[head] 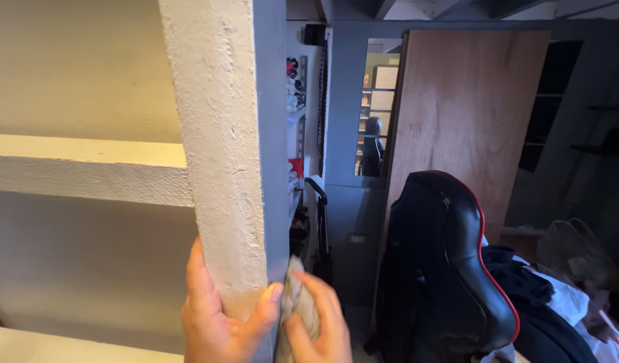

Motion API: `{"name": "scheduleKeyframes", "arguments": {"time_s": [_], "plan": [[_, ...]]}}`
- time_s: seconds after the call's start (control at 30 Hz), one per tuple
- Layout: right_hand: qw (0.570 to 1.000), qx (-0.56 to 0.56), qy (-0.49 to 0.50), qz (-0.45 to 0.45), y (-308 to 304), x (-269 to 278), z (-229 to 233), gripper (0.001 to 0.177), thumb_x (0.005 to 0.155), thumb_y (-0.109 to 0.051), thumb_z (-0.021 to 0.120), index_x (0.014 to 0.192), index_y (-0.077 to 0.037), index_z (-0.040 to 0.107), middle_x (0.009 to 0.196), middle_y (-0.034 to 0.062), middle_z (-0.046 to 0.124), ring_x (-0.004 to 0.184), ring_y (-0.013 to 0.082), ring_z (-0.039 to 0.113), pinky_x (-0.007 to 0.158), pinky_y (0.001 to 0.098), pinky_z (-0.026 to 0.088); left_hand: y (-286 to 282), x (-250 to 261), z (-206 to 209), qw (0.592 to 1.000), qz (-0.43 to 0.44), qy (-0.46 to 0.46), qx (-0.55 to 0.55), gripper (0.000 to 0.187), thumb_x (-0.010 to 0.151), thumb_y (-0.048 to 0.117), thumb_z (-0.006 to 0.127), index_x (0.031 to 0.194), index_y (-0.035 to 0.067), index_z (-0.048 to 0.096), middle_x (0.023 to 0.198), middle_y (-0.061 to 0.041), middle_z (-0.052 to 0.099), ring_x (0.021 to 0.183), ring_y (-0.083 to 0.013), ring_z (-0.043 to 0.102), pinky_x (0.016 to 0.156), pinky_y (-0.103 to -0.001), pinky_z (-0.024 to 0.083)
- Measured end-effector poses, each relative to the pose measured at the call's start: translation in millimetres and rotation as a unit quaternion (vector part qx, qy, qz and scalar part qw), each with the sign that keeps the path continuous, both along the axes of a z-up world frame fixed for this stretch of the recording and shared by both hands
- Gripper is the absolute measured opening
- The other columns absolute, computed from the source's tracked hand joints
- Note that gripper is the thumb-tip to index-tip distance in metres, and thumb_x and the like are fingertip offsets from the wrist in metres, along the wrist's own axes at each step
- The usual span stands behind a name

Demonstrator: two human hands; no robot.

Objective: The person wipes the vertical edge of a white wooden shelf using a cloth. The hands move up and down along the edge, rubbing the surface repeatedly.

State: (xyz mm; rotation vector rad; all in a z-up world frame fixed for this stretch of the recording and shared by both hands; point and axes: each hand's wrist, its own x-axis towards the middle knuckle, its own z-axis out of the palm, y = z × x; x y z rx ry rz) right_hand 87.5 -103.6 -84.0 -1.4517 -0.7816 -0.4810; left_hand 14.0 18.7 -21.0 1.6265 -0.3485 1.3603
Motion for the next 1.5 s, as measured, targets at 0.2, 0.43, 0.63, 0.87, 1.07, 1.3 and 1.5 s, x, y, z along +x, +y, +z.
{"name": "scheduleKeyframes", "arguments": {"time_s": [0.2, 0.43, 0.63, 0.87, 1.07, 1.3, 1.5], "plan": [[0.998, 0.042, -0.056, 0.009, -1, -8, 10, 0.055, 0.076, 0.002, 0.066, 0.131, -0.001, 0.064, 0.132, 0.0182, 0.066, 0.127, 0.0289, 0.059, 0.109, 0.0374, 0.044, -5, 0, 2, 0.998, -0.047, 0.002, -0.046, 0.096, 0.075, 0.005, 0.077, 0.156, -0.003, 0.026, 0.133, -0.021, 0.066, 0.119, -0.0242, 0.068, 0.101, -0.038, 0.053], [0.997, 0.039, 0.062, 0.037, 9, 7, -14, 0.055, 0.079, 0.002, 0.063, 0.134, -0.002, 0.063, 0.132, 0.0148, 0.064, 0.128, 0.0237, 0.063, 0.110, 0.0358, 0.042, 0, -2, 1, 1.000, -0.005, 0.013, -0.019, 0.098, 0.075, 0.011, 0.080, 0.155, -0.003, 0.026, 0.129, -0.018, 0.069, 0.113, -0.0213, 0.071, 0.097, -0.035, 0.055], [0.993, 0.073, 0.044, 0.080, 0, -15, 13, 0.050, 0.085, 0.002, 0.063, 0.136, -0.001, 0.061, 0.133, 0.0144, 0.062, 0.125, 0.0219, 0.061, 0.106, 0.0344, 0.044, -5, -8, 3, 1.000, 0.009, 0.017, -0.016, 0.096, 0.076, 0.013, 0.080, 0.154, -0.004, 0.028, 0.129, -0.018, 0.069, 0.114, -0.0213, 0.071, 0.099, -0.035, 0.055], [0.992, 0.052, 0.103, 0.043, 9, -7, -13, 0.048, 0.085, 0.002, 0.064, 0.133, -0.004, 0.061, 0.127, 0.0104, 0.069, 0.121, 0.0170, 0.064, 0.104, 0.0308, 0.047, -11, -8, 1, 0.999, 0.038, 0.013, -0.013, 0.099, 0.076, 0.014, 0.082, 0.155, -0.002, 0.026, 0.129, -0.017, 0.069, 0.113, -0.0209, 0.071, 0.098, -0.034, 0.056], [0.980, 0.096, 0.098, 0.148, 0, -31, 20, 0.050, 0.091, 0.002, 0.054, 0.141, -0.005, 0.053, 0.129, 0.0101, 0.062, 0.117, 0.0159, 0.060, 0.102, 0.0307, 0.047, -11, -18, 0, 0.999, 0.041, 0.013, 0.023, 0.097, 0.082, 0.012, 0.081, 0.157, -0.001, 0.021, 0.137, -0.019, 0.065, 0.122, -0.0240, 0.070, 0.104, -0.036, 0.055], [0.991, 0.024, 0.113, 0.065, 1, -26, 20, 0.046, 0.094, -0.004, 0.058, 0.140, -0.006, 0.053, 0.131, 0.0093, 0.060, 0.117, 0.0164, 0.060, 0.099, 0.0292, 0.048, -11, -21, -6, 0.999, 0.002, 0.025, 0.023, 0.095, 0.089, 0.012, 0.077, 0.160, -0.002, 0.015, 0.140, -0.020, 0.065, 0.126, -0.0243, 0.069, 0.107, -0.037, 0.054], [0.998, -0.016, -0.039, 0.038, -13, -42, -19, 0.050, 0.087, 0.000, 0.064, 0.137, -0.002, 0.056, 0.136, 0.0123, 0.059, 0.130, 0.0208, 0.056, 0.109, 0.0319, 0.040, -13, -16, -8, 1.000, -0.004, 0.031, 0.006, 0.096, 0.089, 0.013, 0.076, 0.160, -0.002, 0.014, 0.138, -0.021, 0.064, 0.120, -0.0238, 0.071, 0.103, -0.036, 0.057]]}}
